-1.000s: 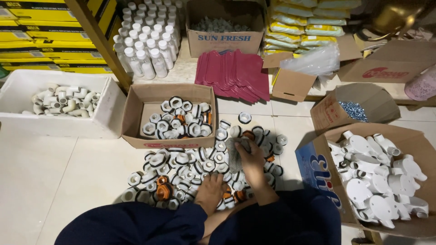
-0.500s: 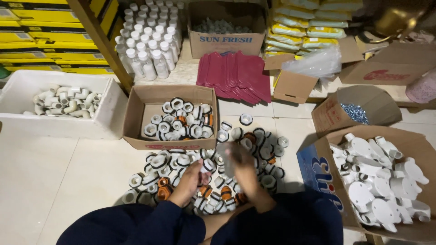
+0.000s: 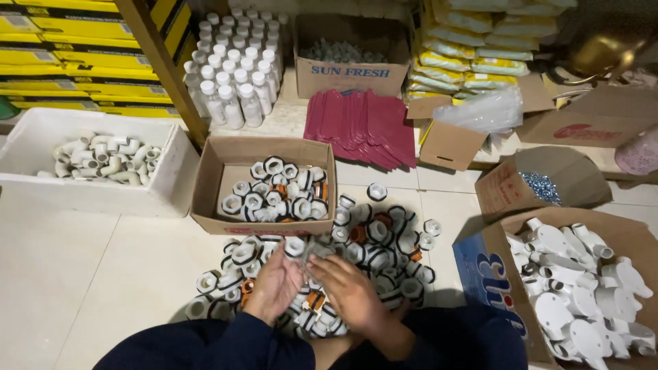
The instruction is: The person sits on the floor and repeatedly picks up small white and orange plastic parts from a pile, wipes each with a gray cloth, and places them back into the pile. The process is continuous and repetitive.
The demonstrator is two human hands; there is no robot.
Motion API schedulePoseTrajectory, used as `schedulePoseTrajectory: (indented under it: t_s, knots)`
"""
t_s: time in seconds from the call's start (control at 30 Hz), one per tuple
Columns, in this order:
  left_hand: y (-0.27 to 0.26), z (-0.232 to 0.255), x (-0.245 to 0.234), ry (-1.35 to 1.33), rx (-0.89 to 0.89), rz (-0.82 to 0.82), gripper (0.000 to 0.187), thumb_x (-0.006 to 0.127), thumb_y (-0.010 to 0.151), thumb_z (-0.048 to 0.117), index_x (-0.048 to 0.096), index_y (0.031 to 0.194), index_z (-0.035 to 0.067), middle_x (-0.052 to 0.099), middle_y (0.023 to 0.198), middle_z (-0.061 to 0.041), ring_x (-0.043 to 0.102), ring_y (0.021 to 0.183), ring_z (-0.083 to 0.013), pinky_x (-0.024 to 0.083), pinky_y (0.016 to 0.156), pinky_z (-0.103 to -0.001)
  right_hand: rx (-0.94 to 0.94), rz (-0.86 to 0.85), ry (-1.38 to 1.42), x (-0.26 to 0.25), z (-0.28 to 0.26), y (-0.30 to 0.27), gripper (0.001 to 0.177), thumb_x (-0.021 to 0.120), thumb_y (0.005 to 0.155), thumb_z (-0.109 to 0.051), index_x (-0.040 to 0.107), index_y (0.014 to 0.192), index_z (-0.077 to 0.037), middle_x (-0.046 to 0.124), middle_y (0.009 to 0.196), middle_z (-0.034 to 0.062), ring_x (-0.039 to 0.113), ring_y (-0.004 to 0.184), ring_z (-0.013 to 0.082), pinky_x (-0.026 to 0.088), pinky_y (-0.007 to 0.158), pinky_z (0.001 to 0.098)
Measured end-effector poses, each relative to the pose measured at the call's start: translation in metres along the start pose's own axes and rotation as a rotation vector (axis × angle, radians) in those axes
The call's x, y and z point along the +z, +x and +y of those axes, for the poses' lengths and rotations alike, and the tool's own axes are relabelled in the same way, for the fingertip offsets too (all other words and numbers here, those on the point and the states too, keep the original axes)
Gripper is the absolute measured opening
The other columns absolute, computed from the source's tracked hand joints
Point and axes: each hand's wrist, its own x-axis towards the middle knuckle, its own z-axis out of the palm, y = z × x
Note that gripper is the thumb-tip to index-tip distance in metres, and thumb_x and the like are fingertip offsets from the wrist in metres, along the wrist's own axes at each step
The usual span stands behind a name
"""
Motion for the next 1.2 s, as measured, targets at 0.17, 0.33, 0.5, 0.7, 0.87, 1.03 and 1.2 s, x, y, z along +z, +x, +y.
schedulePoseTrajectory:
  t_s: [0.17,0.33,0.5,0.7,0.87,1.03,1.2]
  knots:
    - [-0.02,0.021,0.039,0.341,0.067,0.138,0.057,0.043,0.1,0.047,0.044,0.134,0.002,0.071,0.106,-0.021,0.07,0.085,-0.0254,0.059,0.085,-0.039,0.752,0.237,0.738,0.007,0.026,-0.004,0.022,0.057,0.099,-0.018,0.073,0.109,-0.007,0.074,0.101,0.0113,0.068,0.093,0.0253,0.054,0.086,0.0367]
    - [0.0,-0.001,0.009,0.482,0.21,0.17,0.038,0.079,0.082,0.002,0.059,0.114,0.006,0.069,0.102,-0.013,0.075,0.089,-0.0291,0.062,0.09,-0.041,1.215,0.335,1.163,-0.055,-0.015,0.05,0.059,0.061,0.083,-0.055,0.074,0.11,-0.004,0.076,0.101,0.0171,0.074,0.091,0.0353,0.06,0.077,0.0483]
    - [-0.004,-0.012,0.007,0.912,0.23,0.273,0.063,0.084,0.078,0.002,0.07,0.136,0.023,0.069,0.108,-0.003,0.072,0.092,-0.017,0.062,0.089,-0.032,1.212,0.265,0.873,-0.027,-0.006,0.031,0.034,0.076,0.086,-0.022,0.071,0.116,-0.006,0.078,0.106,0.0107,0.076,0.094,0.0268,0.065,0.085,0.039]
    - [0.005,-0.028,-0.013,0.99,0.503,0.095,0.045,0.079,0.086,0.004,0.073,0.13,0.012,0.07,0.084,0.002,0.062,0.073,-0.009,0.057,0.075,-0.025,0.466,0.174,0.463,-0.002,0.0,0.016,0.054,0.072,0.092,-0.008,0.057,0.144,-0.011,0.063,0.143,0.0134,0.061,0.132,0.0273,0.046,0.115,0.039]
    - [-0.006,-0.01,0.013,0.783,0.292,0.201,0.038,0.072,0.088,0.015,0.074,0.127,0.014,0.08,0.112,-0.005,0.072,0.095,-0.0176,0.058,0.097,-0.037,0.295,0.292,0.246,-0.001,0.003,0.011,0.042,0.072,0.089,0.002,0.066,0.13,-0.004,0.074,0.117,0.0165,0.075,0.098,0.0244,0.066,0.083,0.0279]
    - [-0.002,-0.001,0.006,0.291,0.104,0.207,0.03,0.06,0.098,0.012,0.073,0.124,0.003,0.076,0.122,-0.016,0.066,0.1,-0.0241,0.055,0.087,-0.036,0.24,0.36,0.256,-0.012,-0.006,0.016,0.025,0.071,0.09,0.002,0.073,0.115,-0.002,0.077,0.106,0.0149,0.077,0.093,0.0234,0.069,0.079,0.0272]
    - [0.006,-0.018,-0.006,0.266,0.081,0.144,0.036,0.063,0.097,0.012,0.069,0.131,0.0,0.066,0.083,-0.006,0.063,0.074,-0.0133,0.063,0.09,-0.042,0.139,0.328,0.223,-0.029,-0.018,0.027,0.055,0.066,0.09,0.011,0.056,0.142,-0.005,0.056,0.146,0.0172,0.054,0.139,0.0336,0.048,0.121,0.0401]
